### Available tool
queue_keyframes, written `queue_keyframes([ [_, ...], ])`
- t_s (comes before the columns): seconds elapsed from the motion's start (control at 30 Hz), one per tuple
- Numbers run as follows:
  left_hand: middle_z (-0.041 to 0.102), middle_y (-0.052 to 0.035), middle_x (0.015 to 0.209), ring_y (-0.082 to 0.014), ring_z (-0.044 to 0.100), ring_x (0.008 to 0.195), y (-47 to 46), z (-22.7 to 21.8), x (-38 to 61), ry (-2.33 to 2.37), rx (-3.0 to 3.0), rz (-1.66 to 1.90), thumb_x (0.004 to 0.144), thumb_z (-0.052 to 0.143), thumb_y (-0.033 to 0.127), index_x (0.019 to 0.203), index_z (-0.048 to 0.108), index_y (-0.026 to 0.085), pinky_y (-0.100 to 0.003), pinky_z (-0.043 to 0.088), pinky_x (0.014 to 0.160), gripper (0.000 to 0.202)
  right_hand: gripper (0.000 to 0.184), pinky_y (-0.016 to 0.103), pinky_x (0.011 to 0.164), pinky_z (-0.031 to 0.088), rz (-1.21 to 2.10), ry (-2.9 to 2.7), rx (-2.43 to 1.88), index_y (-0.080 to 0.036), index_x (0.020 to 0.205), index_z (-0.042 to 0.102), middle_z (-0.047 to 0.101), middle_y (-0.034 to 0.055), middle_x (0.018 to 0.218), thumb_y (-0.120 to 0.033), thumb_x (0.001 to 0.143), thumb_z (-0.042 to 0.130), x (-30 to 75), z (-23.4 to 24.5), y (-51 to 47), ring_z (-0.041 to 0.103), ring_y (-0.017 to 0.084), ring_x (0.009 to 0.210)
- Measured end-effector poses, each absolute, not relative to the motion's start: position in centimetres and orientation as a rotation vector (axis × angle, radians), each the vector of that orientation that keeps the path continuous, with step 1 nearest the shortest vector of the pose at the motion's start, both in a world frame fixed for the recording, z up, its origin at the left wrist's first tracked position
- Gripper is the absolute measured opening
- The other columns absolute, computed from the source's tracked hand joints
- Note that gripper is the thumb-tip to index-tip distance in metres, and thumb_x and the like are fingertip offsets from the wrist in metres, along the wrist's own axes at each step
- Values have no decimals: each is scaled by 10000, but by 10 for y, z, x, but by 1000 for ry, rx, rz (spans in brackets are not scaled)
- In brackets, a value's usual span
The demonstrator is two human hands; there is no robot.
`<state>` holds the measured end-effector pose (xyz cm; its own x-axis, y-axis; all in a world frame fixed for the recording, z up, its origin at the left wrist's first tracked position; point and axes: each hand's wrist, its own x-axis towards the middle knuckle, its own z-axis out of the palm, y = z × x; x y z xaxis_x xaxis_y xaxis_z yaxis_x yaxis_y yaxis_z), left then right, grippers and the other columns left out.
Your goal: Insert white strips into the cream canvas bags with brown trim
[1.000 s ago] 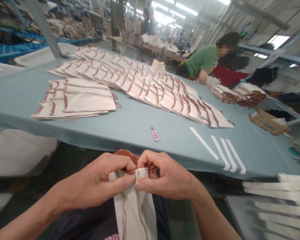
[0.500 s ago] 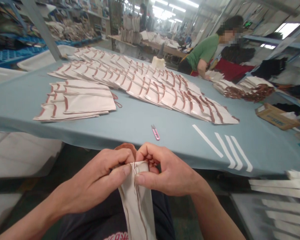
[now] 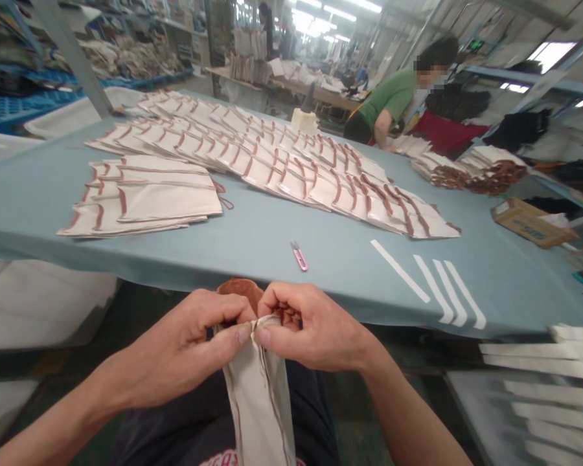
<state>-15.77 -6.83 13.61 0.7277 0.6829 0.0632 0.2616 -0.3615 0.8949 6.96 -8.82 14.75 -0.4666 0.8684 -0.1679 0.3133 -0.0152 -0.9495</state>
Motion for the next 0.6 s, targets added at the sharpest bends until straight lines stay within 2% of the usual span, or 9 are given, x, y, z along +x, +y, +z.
queue_keyframes([
  [0.17, 366, 72, 659, -99, 380, 590, -70, 135, -163, 690, 1993, 527, 1085, 425, 298, 683, 435, 218, -222, 318, 542, 410, 144, 211, 481, 319, 1420, -1838, -1264, -215, 793, 614, 484, -106, 610, -248, 823, 751, 66, 149, -92, 423, 84, 551],
  [0.3, 430, 71, 669, -95, 430, 607, -75, 135, -166, 697, 2038, 525, 1093, 442, 296, 701, 472, 208, -204, 347, 571, 403, 141, 208, 466, 312, 1417, -1836, -1318, -217, 753, 600, 481, -110, 591, -213, 790, 737, 60, 150, -95, 418, 78, 534],
  [0.4, 460, 70, 672, -94, 444, 608, -77, 133, -166, 680, 2027, 542, 1085, 467, 283, 708, 506, 203, -202, 349, 569, 388, 128, 213, 464, 304, 1401, -1849, -1354, -214, 752, 610, 493, -106, 594, -210, 780, 735, 57, 150, -97, 423, 78, 535],
  [0.5, 399, 78, 651, -87, 386, 579, -77, 129, -166, 651, 2005, 586, 1046, 464, 219, 688, 453, 209, -207, 315, 544, 359, 118, 221, 466, 302, 1410, -1865, -1370, -210, 776, 628, 501, -100, 604, -230, 792, 743, 55, 151, -97, 427, 85, 542],
  [0.6, 404, 82, 629, -82, 396, 567, -78, 124, -166, 689, 2008, 636, 1000, 482, 191, 675, 465, 208, -207, 321, 546, 326, 82, 222, 499, 349, 1427, -1856, -1370, -204, 792, 640, 535, -84, 633, -231, 814, 714, 54, 151, -96, 461, 94, 570],
])
